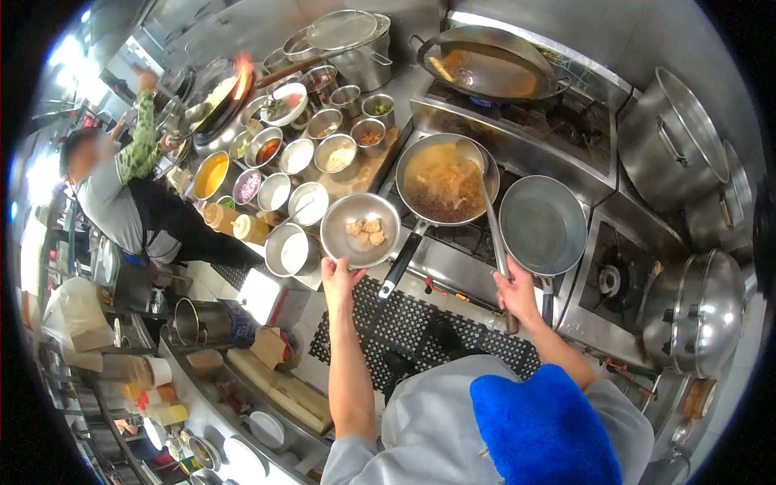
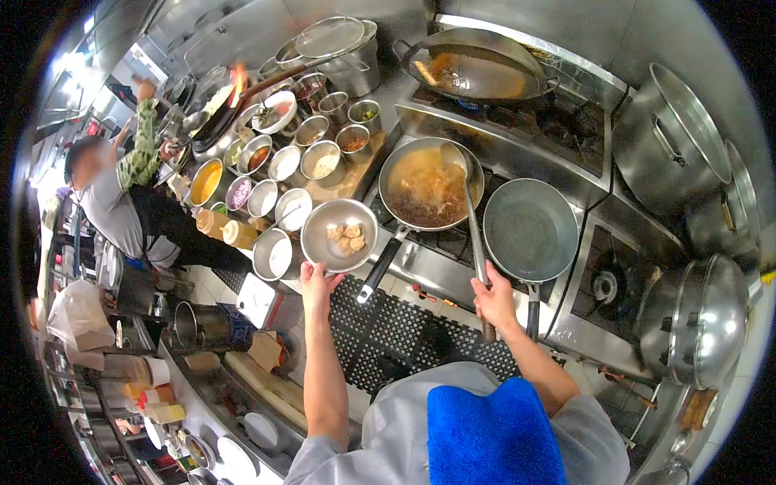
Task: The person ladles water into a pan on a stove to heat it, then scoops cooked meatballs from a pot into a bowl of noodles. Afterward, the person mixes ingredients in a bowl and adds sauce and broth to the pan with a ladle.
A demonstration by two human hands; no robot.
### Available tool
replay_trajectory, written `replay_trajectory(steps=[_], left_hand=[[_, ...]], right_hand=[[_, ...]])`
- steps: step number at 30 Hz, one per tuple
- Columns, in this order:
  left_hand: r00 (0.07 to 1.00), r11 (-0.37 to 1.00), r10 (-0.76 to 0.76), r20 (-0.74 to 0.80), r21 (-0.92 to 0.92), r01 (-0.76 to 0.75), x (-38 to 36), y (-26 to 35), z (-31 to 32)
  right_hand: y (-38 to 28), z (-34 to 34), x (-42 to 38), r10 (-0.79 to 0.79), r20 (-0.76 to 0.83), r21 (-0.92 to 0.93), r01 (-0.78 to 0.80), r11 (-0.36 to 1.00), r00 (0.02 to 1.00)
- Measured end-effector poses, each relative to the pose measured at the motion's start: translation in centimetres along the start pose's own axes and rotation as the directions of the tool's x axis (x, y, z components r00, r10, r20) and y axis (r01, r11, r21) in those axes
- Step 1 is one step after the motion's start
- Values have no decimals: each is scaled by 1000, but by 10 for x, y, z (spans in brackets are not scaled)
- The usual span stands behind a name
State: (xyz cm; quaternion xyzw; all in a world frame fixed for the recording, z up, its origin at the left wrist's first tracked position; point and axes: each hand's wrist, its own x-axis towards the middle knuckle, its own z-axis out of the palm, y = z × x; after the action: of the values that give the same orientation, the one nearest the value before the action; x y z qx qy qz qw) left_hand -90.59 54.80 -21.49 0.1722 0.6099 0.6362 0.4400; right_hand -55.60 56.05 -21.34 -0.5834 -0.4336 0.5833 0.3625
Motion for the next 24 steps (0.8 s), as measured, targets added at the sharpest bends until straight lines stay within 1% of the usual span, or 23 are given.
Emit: replay_trajectory(steps=[3,7,10,13,16,19,24], left_hand=[[1000,1000,-16,5,13,16,-6,4,-3],[1000,1000,-9,7,4,9,-7,-1,-11],[1000,1000,-7,16,-16,7,-7,-3,-14],[1000,1000,-17,12,-16,17,-10,-2,-18],[1000,1000,-24,9,-10,24,-10,-1,-20],[1000,1000,-26,-3,-6,25,-9,-3,-23],[1000,1000,-24,-10,-11,24,-4,-12,-25]], right_hand=[[-5,23,-5,12,28,126,-15,992,1000],[-6,41,-4,64,92,272,-87,958,994],[-5,49,-5,66,146,297,-108,949,987],[-15,54,-15,76,165,295,-123,948,983],[-9,55,-20,77,230,287,-143,947,970],[-13,57,-32,93,258,295,-170,940,962],[-21,56,-50,110,259,227,-172,959,959]])
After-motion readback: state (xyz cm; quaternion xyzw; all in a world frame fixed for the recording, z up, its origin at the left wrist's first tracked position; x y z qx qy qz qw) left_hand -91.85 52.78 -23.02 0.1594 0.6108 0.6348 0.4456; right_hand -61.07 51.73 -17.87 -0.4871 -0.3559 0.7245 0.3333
